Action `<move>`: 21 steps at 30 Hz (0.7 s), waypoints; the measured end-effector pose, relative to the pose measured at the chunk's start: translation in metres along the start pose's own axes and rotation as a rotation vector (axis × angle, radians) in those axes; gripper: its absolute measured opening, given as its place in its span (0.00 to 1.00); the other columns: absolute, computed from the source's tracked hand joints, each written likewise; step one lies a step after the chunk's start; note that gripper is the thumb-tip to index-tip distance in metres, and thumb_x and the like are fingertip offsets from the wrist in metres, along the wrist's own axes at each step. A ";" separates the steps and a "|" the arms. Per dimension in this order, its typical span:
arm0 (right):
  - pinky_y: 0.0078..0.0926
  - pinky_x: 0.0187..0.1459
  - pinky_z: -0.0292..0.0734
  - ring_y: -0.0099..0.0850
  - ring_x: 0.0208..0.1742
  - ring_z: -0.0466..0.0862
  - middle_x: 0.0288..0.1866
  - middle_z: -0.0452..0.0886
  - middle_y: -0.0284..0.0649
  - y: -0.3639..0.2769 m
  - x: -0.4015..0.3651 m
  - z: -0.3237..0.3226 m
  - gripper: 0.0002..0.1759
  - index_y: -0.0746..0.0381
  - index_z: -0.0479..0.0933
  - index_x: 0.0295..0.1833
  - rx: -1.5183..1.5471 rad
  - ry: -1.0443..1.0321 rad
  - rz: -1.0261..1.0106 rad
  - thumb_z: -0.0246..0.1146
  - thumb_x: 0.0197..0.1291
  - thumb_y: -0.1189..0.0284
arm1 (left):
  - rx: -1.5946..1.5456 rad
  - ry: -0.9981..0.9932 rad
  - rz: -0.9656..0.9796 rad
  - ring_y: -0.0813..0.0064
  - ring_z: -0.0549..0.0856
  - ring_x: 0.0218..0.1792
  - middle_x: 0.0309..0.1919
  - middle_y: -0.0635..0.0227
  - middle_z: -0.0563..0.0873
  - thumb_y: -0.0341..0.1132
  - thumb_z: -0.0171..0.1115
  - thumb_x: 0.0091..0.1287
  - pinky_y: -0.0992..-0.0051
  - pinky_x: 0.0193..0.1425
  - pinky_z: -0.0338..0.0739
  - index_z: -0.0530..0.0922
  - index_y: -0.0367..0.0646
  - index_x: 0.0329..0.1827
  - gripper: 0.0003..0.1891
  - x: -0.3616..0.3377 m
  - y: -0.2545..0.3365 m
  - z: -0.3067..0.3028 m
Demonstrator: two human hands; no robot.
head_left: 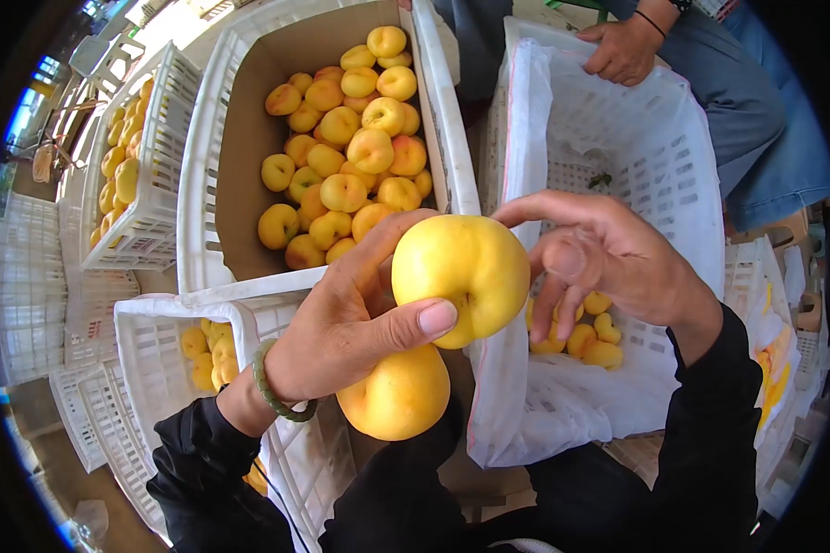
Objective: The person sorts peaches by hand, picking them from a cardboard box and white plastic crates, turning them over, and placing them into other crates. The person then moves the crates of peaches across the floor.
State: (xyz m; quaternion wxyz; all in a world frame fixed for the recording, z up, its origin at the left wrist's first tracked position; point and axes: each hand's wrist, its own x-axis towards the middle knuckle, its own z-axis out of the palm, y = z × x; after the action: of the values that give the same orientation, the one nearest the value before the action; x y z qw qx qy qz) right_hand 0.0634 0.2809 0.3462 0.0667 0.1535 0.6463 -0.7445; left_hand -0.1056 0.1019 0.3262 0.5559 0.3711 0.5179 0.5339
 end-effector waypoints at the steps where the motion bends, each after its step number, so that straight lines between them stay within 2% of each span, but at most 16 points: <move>1: 0.21 0.27 0.80 0.31 0.29 0.85 0.34 0.80 0.48 -0.001 -0.008 -0.014 0.37 0.74 0.72 0.52 0.029 0.019 0.075 0.58 0.60 0.45 | -0.063 -0.007 0.000 0.78 0.74 0.55 0.53 0.66 0.75 0.39 0.65 0.63 0.75 0.60 0.69 0.61 0.36 0.66 0.32 -0.002 0.005 -0.011; 3: 0.21 0.27 0.80 0.31 0.29 0.85 0.33 0.81 0.46 0.014 -0.018 -0.059 0.34 0.73 0.76 0.45 -0.116 -0.136 0.309 0.59 0.59 0.47 | 0.049 0.038 0.029 0.78 0.76 0.53 0.52 0.66 0.77 0.42 0.64 0.64 0.76 0.57 0.71 0.61 0.36 0.65 0.32 0.002 0.026 -0.037; 5: 0.22 0.27 0.80 0.30 0.27 0.84 0.32 0.82 0.43 0.057 -0.014 -0.092 0.27 0.70 0.79 0.40 -0.352 -0.104 0.582 0.61 0.58 0.52 | 0.302 0.026 0.009 0.78 0.77 0.51 0.50 0.64 0.78 0.45 0.63 0.64 0.77 0.55 0.73 0.62 0.36 0.66 0.33 0.022 0.042 -0.077; 6: 0.25 0.31 0.80 0.33 0.31 0.85 0.36 0.82 0.44 0.093 -0.009 -0.105 0.25 0.68 0.79 0.43 -0.498 -0.111 0.635 0.62 0.56 0.54 | 0.469 0.016 -0.006 0.78 0.78 0.50 0.48 0.63 0.79 0.47 0.63 0.64 0.77 0.54 0.74 0.62 0.36 0.66 0.34 0.037 0.043 -0.100; 7: 0.28 0.36 0.80 0.36 0.35 0.85 0.39 0.82 0.45 0.133 -0.005 -0.115 0.24 0.67 0.78 0.46 -0.643 -0.114 0.686 0.64 0.55 0.56 | 0.609 0.036 -0.118 0.76 0.79 0.50 0.48 0.61 0.80 0.50 0.63 0.63 0.76 0.54 0.74 0.61 0.36 0.67 0.36 0.055 0.038 -0.126; 9: 0.33 0.48 0.75 0.42 0.48 0.80 0.47 0.79 0.50 0.194 -0.009 -0.121 0.29 0.63 0.74 0.54 -1.028 -0.114 0.619 0.68 0.49 0.60 | 0.873 0.084 -0.282 0.71 0.80 0.51 0.50 0.56 0.80 0.56 0.63 0.60 0.73 0.54 0.75 0.61 0.35 0.67 0.40 0.090 0.018 -0.174; 10: 0.33 0.48 0.75 0.42 0.48 0.80 0.47 0.79 0.50 0.212 -0.008 -0.122 0.29 0.63 0.74 0.54 -1.026 -0.118 0.606 0.68 0.49 0.60 | 1.000 0.107 -0.338 0.69 0.80 0.51 0.51 0.54 0.80 0.59 0.62 0.59 0.71 0.54 0.75 0.61 0.35 0.67 0.43 0.106 0.006 -0.193; 12: 0.37 0.55 0.70 0.46 0.56 0.74 0.51 0.76 0.51 0.241 -0.010 -0.120 0.37 0.61 0.69 0.60 -1.089 -0.233 0.638 0.71 0.43 0.62 | 0.985 0.152 -0.401 0.67 0.80 0.52 0.52 0.54 0.80 0.61 0.62 0.57 0.70 0.55 0.74 0.62 0.35 0.67 0.44 0.128 -0.024 -0.245; 14: 0.37 0.55 0.70 0.46 0.55 0.75 0.51 0.75 0.50 0.264 -0.019 -0.115 0.37 0.59 0.69 0.60 -1.098 -0.211 0.610 0.72 0.41 0.63 | 0.963 0.183 -0.467 0.65 0.79 0.53 0.52 0.53 0.79 0.62 0.63 0.55 0.69 0.56 0.73 0.63 0.35 0.67 0.45 0.138 -0.045 -0.267; 16: 0.37 0.55 0.71 0.46 0.55 0.75 0.50 0.75 0.50 0.268 -0.013 -0.118 0.37 0.58 0.69 0.59 -1.138 -0.190 0.571 0.73 0.39 0.65 | 1.021 0.298 -0.525 0.69 0.80 0.53 0.54 0.56 0.79 0.56 0.60 0.61 0.69 0.54 0.76 0.62 0.39 0.68 0.39 0.138 -0.052 -0.275; 17: 0.38 0.55 0.71 0.46 0.54 0.75 0.50 0.75 0.49 0.267 -0.011 -0.116 0.36 0.57 0.70 0.59 -1.173 -0.198 0.546 0.73 0.39 0.66 | 1.249 0.358 -0.542 0.63 0.79 0.54 0.54 0.53 0.79 0.60 0.56 0.62 0.65 0.58 0.73 0.63 0.39 0.67 0.39 0.131 -0.059 -0.276; 19: 0.38 0.54 0.72 0.46 0.54 0.75 0.50 0.75 0.48 0.268 -0.008 -0.110 0.35 0.57 0.71 0.58 -1.210 -0.222 0.546 0.73 0.40 0.67 | 1.315 0.482 -0.652 0.53 0.73 0.62 0.59 0.49 0.75 0.61 0.55 0.61 0.62 0.64 0.67 0.65 0.43 0.66 0.37 0.125 -0.077 -0.305; 20: 0.39 0.53 0.73 0.46 0.54 0.75 0.50 0.75 0.47 0.276 -0.002 -0.113 0.34 0.57 0.72 0.57 -1.205 -0.233 0.600 0.73 0.40 0.67 | 1.500 0.418 -0.649 0.51 0.72 0.61 0.58 0.48 0.75 0.57 0.55 0.63 0.60 0.64 0.67 0.65 0.43 0.66 0.34 0.116 -0.066 -0.287; 21: 0.39 0.51 0.74 0.47 0.53 0.76 0.48 0.76 0.47 0.284 -0.003 -0.114 0.34 0.57 0.72 0.57 -1.235 -0.213 0.562 0.73 0.40 0.68 | 1.524 0.366 -0.591 0.51 0.73 0.61 0.58 0.48 0.75 0.54 0.58 0.62 0.60 0.63 0.68 0.64 0.44 0.67 0.34 0.115 -0.061 -0.284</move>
State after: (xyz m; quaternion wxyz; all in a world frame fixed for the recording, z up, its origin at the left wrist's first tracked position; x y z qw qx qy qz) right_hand 0.1667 0.3487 0.0666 0.3959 0.1751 0.8779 -0.2048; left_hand -0.3811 0.1651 0.1933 0.1774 0.4017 0.8950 -0.0782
